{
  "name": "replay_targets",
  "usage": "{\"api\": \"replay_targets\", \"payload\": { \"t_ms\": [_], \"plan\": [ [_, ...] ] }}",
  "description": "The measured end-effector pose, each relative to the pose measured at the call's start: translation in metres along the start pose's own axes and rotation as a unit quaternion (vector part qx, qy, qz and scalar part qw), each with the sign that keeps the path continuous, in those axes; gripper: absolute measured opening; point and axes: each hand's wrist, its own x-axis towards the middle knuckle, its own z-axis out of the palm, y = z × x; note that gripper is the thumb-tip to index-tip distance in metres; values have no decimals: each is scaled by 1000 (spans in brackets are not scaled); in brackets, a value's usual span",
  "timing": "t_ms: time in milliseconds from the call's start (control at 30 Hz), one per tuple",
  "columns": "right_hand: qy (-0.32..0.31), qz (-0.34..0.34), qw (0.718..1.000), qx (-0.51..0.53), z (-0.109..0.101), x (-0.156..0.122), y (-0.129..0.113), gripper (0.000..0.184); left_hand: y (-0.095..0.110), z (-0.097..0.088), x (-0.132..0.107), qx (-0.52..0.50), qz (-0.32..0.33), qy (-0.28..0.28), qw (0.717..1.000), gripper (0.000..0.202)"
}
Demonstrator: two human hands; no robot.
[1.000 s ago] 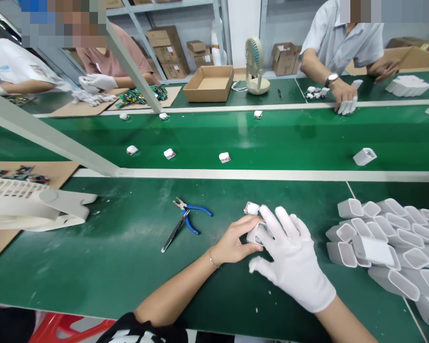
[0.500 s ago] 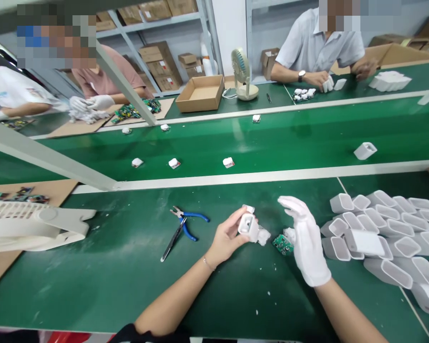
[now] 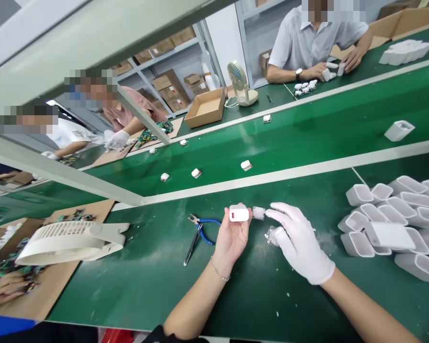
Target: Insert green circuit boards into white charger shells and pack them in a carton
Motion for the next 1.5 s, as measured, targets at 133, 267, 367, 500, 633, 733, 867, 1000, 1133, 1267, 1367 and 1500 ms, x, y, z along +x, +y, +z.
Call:
{"api": "replay_targets", "payload": {
  "t_ms": [133, 267, 367, 500, 633, 733, 867, 1000, 1133, 1267, 1367, 1500],
  "plan": [
    [-2, -1, 1000, 2, 1, 0, 0, 33, -1, -1, -1, 5, -17, 5, 1000, 52],
    [-33, 5, 999, 6, 2, -2, 0, 33, 1, -13, 3, 71, 39, -33, 996, 35],
    [-51, 44, 998, -10, 4, 3, 1, 29, 18, -21, 22, 248, 179, -104, 946, 33],
    [-94, 160, 979, -84, 10, 41, 7, 29, 63, -4, 81, 526, 350, -154, 760, 65],
    [-135, 280, 928, -205, 27, 111, 30, 37, 89, 31, 154, 710, 387, -138, 571, 70],
    [-159, 258, 925, -230, 46, 158, 55, 35, 88, 44, 183, 748, 393, -131, 519, 67],
    [-238, 203, 918, -243, 63, 188, 79, 32, 101, 41, 181, 789, 411, -119, 441, 67],
    [-250, 238, 896, -279, 60, 185, 78, 31, 141, 31, 169, 826, 413, -29, 382, 69],
    [-250, 282, 879, -292, 44, 156, 55, 38, 161, 29, 171, 865, 366, 13, 344, 51],
    [-289, 311, 859, -286, 20, 113, 30, 52, 137, 25, 161, 880, 353, -31, 315, 38],
    [-305, 317, 855, -272, 2, 84, 21, 58, 107, 16, 135, 881, 347, -117, 300, 37],
    [-290, 230, 882, -291, -3, 64, 21, 39, 102, 11, 113, 881, 328, -169, 295, 48]
  ]
}}
